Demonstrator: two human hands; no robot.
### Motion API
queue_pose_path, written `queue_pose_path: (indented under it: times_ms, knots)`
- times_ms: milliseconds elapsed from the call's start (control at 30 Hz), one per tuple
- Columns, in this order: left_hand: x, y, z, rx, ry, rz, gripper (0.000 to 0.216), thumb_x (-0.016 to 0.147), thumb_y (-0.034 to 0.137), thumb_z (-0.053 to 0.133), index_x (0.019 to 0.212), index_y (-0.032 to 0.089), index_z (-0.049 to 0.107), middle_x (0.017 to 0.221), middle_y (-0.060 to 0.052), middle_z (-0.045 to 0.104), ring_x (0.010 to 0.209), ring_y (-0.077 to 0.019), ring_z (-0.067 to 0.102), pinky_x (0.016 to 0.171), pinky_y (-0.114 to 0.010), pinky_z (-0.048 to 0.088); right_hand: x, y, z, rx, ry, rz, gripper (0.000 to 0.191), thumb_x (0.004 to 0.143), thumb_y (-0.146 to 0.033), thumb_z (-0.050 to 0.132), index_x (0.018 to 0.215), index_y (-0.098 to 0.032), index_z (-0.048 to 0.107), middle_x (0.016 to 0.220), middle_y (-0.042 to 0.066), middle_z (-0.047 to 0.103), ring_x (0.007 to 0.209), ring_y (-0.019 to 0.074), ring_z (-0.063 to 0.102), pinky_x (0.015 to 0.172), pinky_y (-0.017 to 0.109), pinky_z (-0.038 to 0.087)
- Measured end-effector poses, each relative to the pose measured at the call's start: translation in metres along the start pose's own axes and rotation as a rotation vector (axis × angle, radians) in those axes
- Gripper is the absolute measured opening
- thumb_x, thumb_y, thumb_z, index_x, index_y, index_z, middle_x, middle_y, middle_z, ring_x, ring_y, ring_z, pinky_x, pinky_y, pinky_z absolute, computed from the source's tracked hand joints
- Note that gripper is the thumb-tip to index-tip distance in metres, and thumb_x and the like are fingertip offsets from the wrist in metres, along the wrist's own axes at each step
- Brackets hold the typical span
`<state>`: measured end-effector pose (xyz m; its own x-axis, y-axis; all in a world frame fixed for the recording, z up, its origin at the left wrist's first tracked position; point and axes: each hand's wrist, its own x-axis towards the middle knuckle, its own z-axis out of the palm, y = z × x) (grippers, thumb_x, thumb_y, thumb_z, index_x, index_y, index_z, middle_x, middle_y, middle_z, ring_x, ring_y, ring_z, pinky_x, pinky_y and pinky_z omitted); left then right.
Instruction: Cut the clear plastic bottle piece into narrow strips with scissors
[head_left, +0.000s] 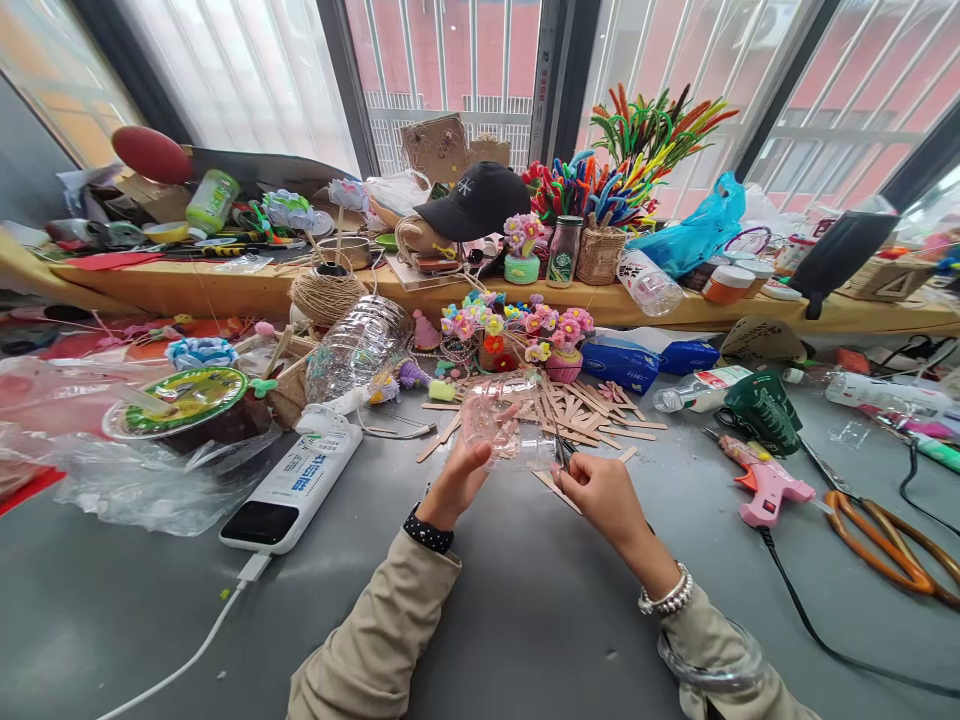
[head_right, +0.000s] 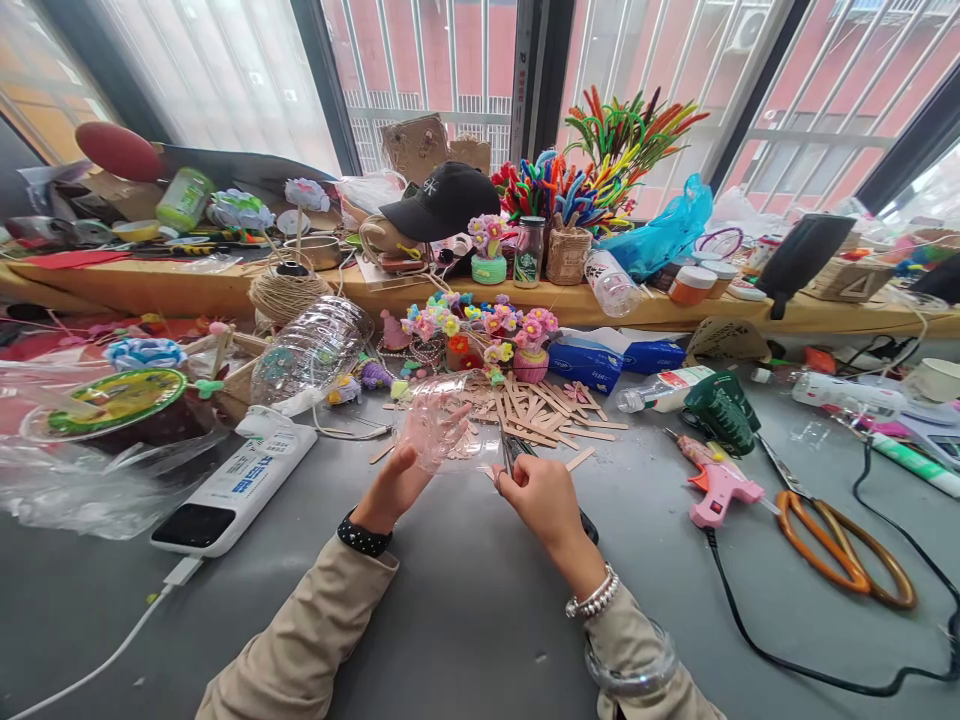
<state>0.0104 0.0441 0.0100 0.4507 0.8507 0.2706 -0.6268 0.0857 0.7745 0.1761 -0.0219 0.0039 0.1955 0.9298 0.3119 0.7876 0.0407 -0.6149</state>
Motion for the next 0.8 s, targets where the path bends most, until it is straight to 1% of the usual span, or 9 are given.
queue_pose_path:
  times_ms: [133, 233, 333, 433, 500, 633, 800]
  knots:
    - [0.0005, 0.0011, 0.0008, -0.017, -0.004, -0.011, 0.087, 0.059, 0.045, 0.073, 0.134, 0.034, 0.031, 0.142, -0.004, 0.037, 0.132, -0.0321, 0.030, 0.110, -0.047, 0.019, -0.0005, -0.0019, -0.0004, 0.009, 0.020, -0.005, 0.045, 0.076, -0.046, 0.046, 0.044, -0.021, 0.028, 0.038, -0.006, 0.030, 0.040, 0.0083, 0.027, 0.044, 0.023, 0.022]
    - [0.0007, 0.0013, 0.0002, -0.026, -0.008, -0.027, 0.084, 0.061, 0.047, 0.072, 0.134, 0.033, 0.033, 0.141, -0.005, 0.038, 0.131, -0.0317, 0.032, 0.108, -0.046, 0.022, -0.0005, -0.0023, -0.0010, 0.003, 0.022, -0.001, 0.044, 0.076, -0.046, 0.047, 0.044, -0.021, 0.029, 0.039, -0.005, 0.032, 0.041, 0.0085, 0.028, 0.045, 0.024, 0.023]
    - [0.0004, 0.0011, -0.0007, -0.033, -0.015, -0.057, 0.080, 0.062, 0.048, 0.071, 0.132, 0.033, 0.035, 0.142, -0.005, 0.037, 0.129, -0.0329, 0.035, 0.106, -0.048, 0.027, -0.0001, -0.0016, -0.0017, 0.004, 0.014, 0.002, 0.043, 0.075, -0.047, 0.047, 0.044, -0.021, 0.032, 0.039, -0.004, 0.035, 0.040, 0.0088, 0.031, 0.045, 0.024, 0.024]
    - [0.0001, 0.0015, -0.0003, -0.027, 0.000, -0.094, 0.080, 0.060, 0.050, 0.071, 0.130, 0.031, 0.037, 0.143, -0.007, 0.034, 0.125, -0.0347, 0.040, 0.103, -0.049, 0.031, 0.0004, -0.0005, -0.0023, -0.004, 0.013, -0.008, 0.044, 0.075, -0.048, 0.047, 0.043, -0.021, 0.033, 0.038, -0.004, 0.037, 0.040, 0.0090, 0.033, 0.044, 0.024, 0.024]
    - [0.0003, 0.0019, 0.0004, -0.026, 0.012, -0.107, 0.081, 0.058, 0.051, 0.072, 0.129, 0.030, 0.038, 0.143, -0.007, 0.034, 0.124, -0.0351, 0.041, 0.102, -0.048, 0.031, 0.0005, 0.0001, -0.0026, -0.014, 0.020, -0.010, 0.044, 0.075, -0.047, 0.047, 0.043, -0.021, 0.033, 0.038, -0.004, 0.038, 0.040, 0.0091, 0.033, 0.044, 0.024, 0.023]
    - [0.0012, 0.0021, 0.0009, -0.042, 0.020, -0.117, 0.078, 0.057, 0.052, 0.072, 0.125, 0.029, 0.043, 0.140, -0.008, 0.038, 0.123, -0.0360, 0.041, 0.102, -0.049, 0.031, 0.0005, 0.0004, -0.0028, -0.026, 0.032, -0.001, 0.043, 0.076, -0.046, 0.046, 0.044, -0.021, 0.032, 0.038, -0.004, 0.037, 0.040, 0.0092, 0.031, 0.045, 0.024, 0.023]
    - [0.0015, 0.0027, 0.0002, -0.044, 0.014, -0.131, 0.074, 0.059, 0.054, 0.070, 0.124, 0.027, 0.045, 0.139, -0.008, 0.040, 0.124, -0.0366, 0.041, 0.103, -0.050, 0.029, 0.0006, -0.0003, -0.0042, -0.021, 0.026, -0.006, 0.043, 0.077, -0.045, 0.045, 0.044, -0.021, 0.031, 0.039, -0.004, 0.037, 0.040, 0.0091, 0.031, 0.045, 0.024, 0.023]
